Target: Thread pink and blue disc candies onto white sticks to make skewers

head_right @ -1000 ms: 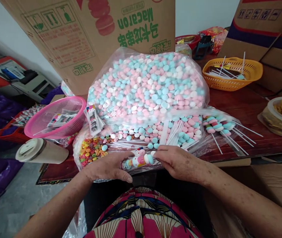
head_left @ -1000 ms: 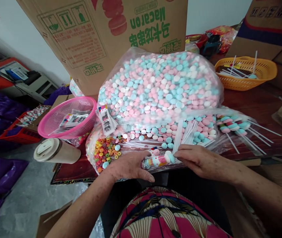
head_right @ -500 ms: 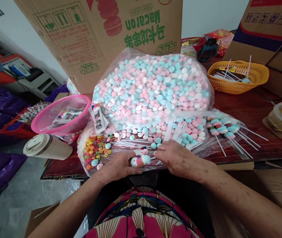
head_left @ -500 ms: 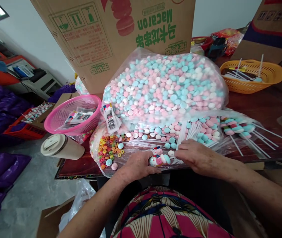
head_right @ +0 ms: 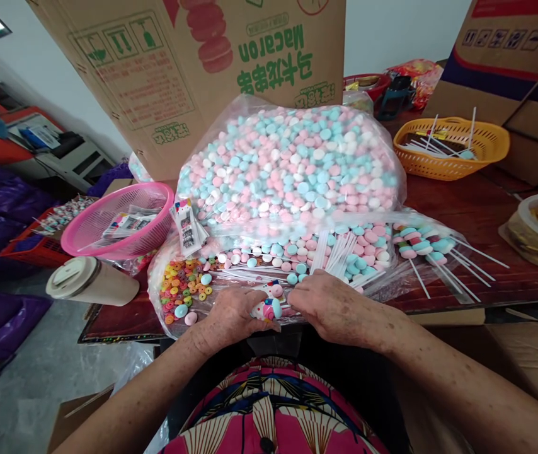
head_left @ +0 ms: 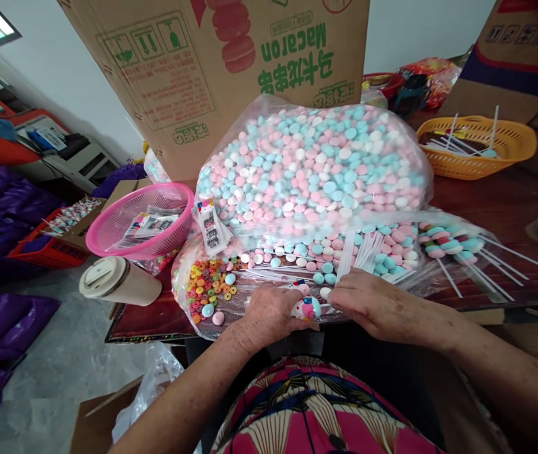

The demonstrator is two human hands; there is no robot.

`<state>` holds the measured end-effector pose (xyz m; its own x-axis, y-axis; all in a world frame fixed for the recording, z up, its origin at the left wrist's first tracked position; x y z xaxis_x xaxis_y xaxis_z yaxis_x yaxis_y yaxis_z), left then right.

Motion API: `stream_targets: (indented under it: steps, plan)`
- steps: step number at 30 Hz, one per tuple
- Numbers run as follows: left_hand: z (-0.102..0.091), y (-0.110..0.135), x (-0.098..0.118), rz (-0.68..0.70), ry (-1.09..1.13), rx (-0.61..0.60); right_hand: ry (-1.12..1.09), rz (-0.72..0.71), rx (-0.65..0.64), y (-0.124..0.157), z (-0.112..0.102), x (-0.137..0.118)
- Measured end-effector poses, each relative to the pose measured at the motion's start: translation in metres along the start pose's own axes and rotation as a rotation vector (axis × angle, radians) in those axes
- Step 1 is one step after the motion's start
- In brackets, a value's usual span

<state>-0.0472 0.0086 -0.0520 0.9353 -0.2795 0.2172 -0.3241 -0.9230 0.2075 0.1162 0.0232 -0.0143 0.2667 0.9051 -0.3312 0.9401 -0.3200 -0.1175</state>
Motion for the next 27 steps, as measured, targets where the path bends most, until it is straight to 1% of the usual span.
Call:
stream_targets:
  steps: [2,4,6,9,11,12,13,14,16,17,18,19,20,21,23,24,25,26,27]
  plan:
    - [0.003,-0.005,0.007,-0.018,0.033,-0.037,0.038,-0.006,-0.004,-0.004,0.005,0.000]
    - [0.005,-0.009,0.014,-0.039,0.078,-0.102,0.073,-0.021,-0.033,-0.008,0.011,-0.001]
    - [0.004,-0.009,0.018,-0.045,0.163,-0.146,0.118,-0.017,-0.056,-0.009,0.014,0.002]
    - [-0.004,-0.004,0.011,-0.064,0.283,-0.158,0.163,0.032,-0.036,-0.004,0.010,0.013]
    - [-0.008,0.000,0.004,-0.037,0.364,-0.197,0.152,0.023,-0.017,0.001,0.006,0.017]
    - [-0.008,0.003,0.001,-0.006,0.429,-0.260,0.139,-0.004,-0.006,0.003,0.004,0.017]
    - [-0.007,0.005,-0.002,0.024,0.525,-0.363,0.128,-0.037,0.008,0.005,0.002,0.016]
    - [-0.005,0.008,-0.004,0.044,0.645,-0.500,0.117,-0.072,0.025,0.007,0.000,0.014]
    - [-0.001,0.014,-0.007,0.052,0.885,-0.823,0.100,-0.129,0.063,0.010,-0.004,0.009]
    - [0.000,0.017,-0.007,0.050,0.978,-0.956,0.095,-0.147,0.078,0.011,-0.006,0.007]
    - [-0.002,0.019,-0.007,0.058,1.036,-1.035,0.093,-0.156,0.090,0.012,-0.007,0.005]
    - [-0.005,0.020,-0.007,0.079,1.050,-1.045,0.092,-0.156,0.101,0.013,-0.009,0.004]
    - [-0.009,0.019,-0.005,0.103,1.017,-0.981,0.090,-0.148,0.109,0.014,-0.010,0.003]
    - [-0.014,0.018,-0.003,0.116,0.941,-0.856,0.086,-0.131,0.112,0.014,-0.011,0.003]
    - [-0.023,0.015,0.004,0.079,0.684,-0.509,0.072,-0.083,0.114,0.013,-0.012,0.003]
    - [-0.026,0.015,0.009,0.031,0.532,-0.344,0.064,-0.058,0.114,0.012,-0.012,0.004]
    - [-0.027,0.015,0.014,-0.027,0.392,-0.213,0.058,-0.035,0.118,0.012,-0.012,0.004]
    - [-0.027,0.015,0.019,-0.090,0.277,-0.125,0.054,-0.018,0.126,0.011,-0.012,0.005]
    - [-0.025,0.015,0.022,-0.151,0.196,-0.075,0.054,-0.010,0.137,0.011,-0.012,0.005]
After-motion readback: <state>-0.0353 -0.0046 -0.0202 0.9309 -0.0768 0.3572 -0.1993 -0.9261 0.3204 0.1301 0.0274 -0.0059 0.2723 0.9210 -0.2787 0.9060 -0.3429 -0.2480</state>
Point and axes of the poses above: each hand's wrist, its own y-axis away from the middle knuckle, its own z-axis out of the palm, x = y × z, the point moved 4 cm from there along -y, towards the middle knuckle, and after that the axes turned 10 degrees about -z, right-handed, at the moved point
